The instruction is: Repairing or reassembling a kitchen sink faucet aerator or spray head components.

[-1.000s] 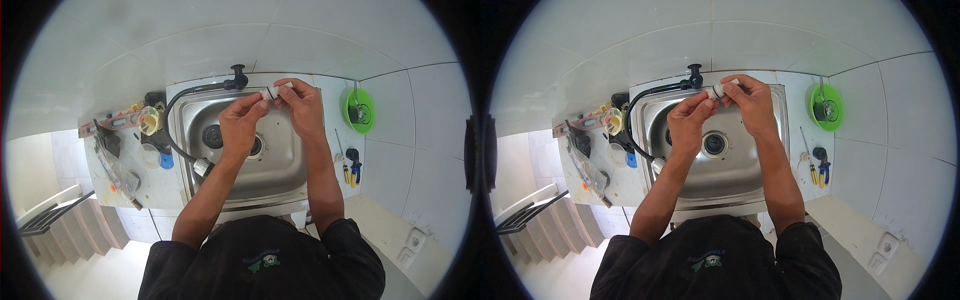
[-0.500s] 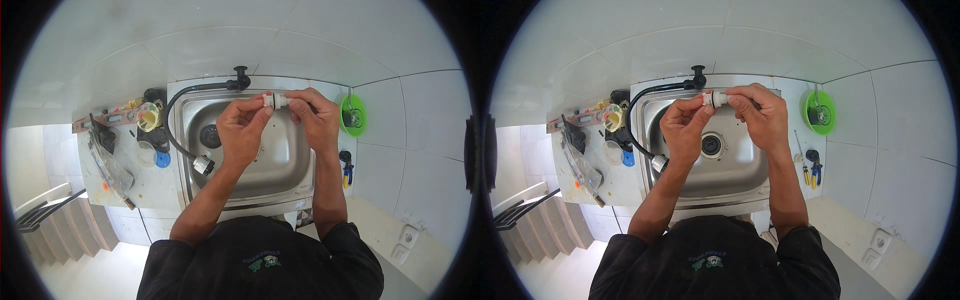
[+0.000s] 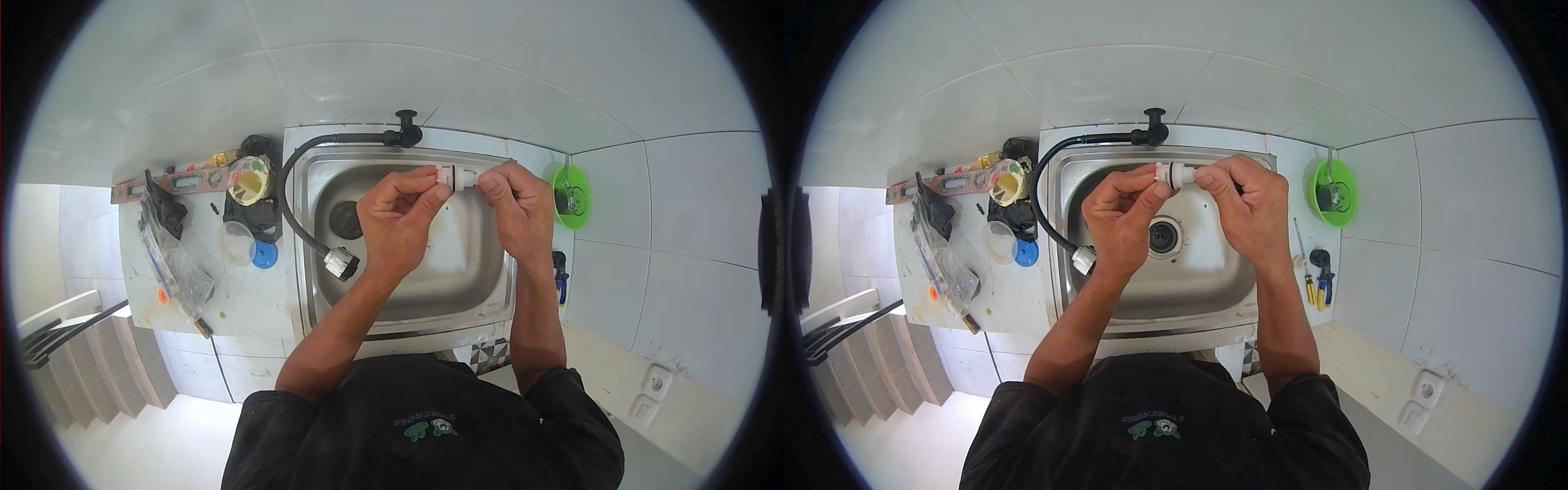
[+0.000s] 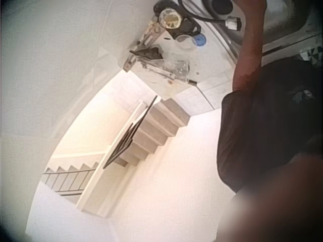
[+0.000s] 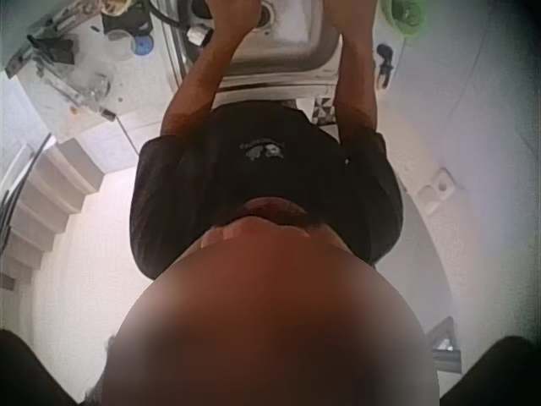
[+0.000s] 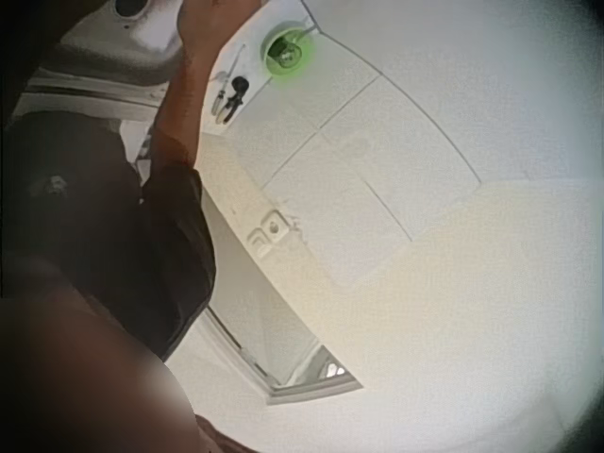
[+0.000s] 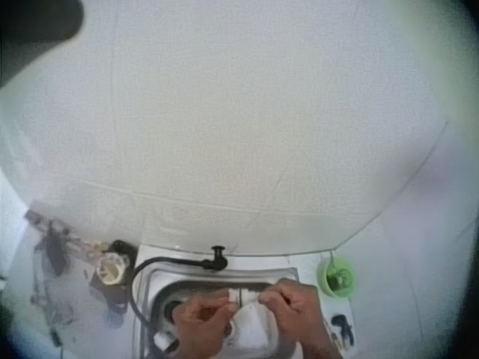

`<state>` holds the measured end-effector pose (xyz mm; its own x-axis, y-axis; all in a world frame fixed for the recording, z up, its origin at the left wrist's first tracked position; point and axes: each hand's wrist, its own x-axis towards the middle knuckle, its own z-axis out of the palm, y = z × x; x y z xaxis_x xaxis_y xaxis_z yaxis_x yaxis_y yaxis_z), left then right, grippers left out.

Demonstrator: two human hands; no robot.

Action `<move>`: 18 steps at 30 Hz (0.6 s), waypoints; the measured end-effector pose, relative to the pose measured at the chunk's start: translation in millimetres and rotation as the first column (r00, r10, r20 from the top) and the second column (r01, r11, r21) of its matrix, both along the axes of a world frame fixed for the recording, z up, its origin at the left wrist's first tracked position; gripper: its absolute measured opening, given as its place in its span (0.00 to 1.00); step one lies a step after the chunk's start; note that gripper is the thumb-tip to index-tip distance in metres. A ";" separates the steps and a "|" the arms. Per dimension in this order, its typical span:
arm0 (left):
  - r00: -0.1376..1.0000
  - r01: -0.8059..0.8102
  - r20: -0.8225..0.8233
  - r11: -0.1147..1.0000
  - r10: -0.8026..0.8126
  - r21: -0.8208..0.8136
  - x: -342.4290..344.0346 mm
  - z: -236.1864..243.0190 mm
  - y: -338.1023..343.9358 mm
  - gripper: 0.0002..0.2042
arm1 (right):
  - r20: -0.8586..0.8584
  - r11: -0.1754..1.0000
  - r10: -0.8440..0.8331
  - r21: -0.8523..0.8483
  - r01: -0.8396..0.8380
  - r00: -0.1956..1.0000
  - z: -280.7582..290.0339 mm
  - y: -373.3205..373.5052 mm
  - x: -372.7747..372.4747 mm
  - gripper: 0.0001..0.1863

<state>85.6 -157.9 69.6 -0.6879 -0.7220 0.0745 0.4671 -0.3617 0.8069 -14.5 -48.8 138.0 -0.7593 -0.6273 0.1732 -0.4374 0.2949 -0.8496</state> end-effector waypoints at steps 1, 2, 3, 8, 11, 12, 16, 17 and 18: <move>1.000 -0.002 -0.003 1.000 0.002 0.002 1.2 -0.6 -0.2 0.04 | -0.003 1.000 0.002 0.002 -0.002 1.000 -0.6 -0.2 1.0 0.09; 1.000 0.000 -0.016 1.000 0.000 0.008 2.2 -1.9 -0.1 0.04 | 0.000 0.999 0.025 -0.026 -0.025 1.000 -0.9 -0.2 2.2 0.08; 1.000 0.002 -0.030 1.000 -0.001 0.014 3.0 -2.9 -0.1 0.04 | 0.003 0.997 0.048 -0.053 -0.047 0.999 -0.6 -0.2 3.5 0.08; 1.000 0.022 0.012 1.000 -0.022 0.000 8.6 -5.6 -4.1 0.04 | 0.045 0.995 0.061 -0.087 -0.056 0.997 1.1 -4.3 9.7 0.06; 1.000 0.028 0.002 1.000 -0.028 0.007 11.0 -5.5 -2.7 0.05 | 0.050 0.996 0.050 -0.071 -0.047 0.997 3.5 -3.2 12.7 0.06; 0.999 0.034 -0.013 0.999 -0.034 0.023 11.6 -5.4 -2.3 0.05 | 0.060 0.999 0.036 -0.039 -0.034 0.998 4.0 -2.7 13.3 0.07; 1.000 0.015 -0.001 0.999 -0.015 -0.028 14.1 -3.5 -2.8 0.05 | 0.024 1.000 -0.007 -0.009 0.007 1.000 -0.2 0.5 14.1 0.09; 1.000 0.019 -0.005 0.999 -0.019 -0.030 14.4 -2.1 -3.0 0.05 | 0.038 1.000 -0.015 0.013 0.015 0.999 1.0 0.7 14.9 0.09; 1.000 0.022 -0.010 0.999 -0.023 -0.032 14.4 -1.4 -2.9 0.05 | 0.051 0.999 -0.024 0.035 0.022 0.998 2.0 0.9 15.3 0.10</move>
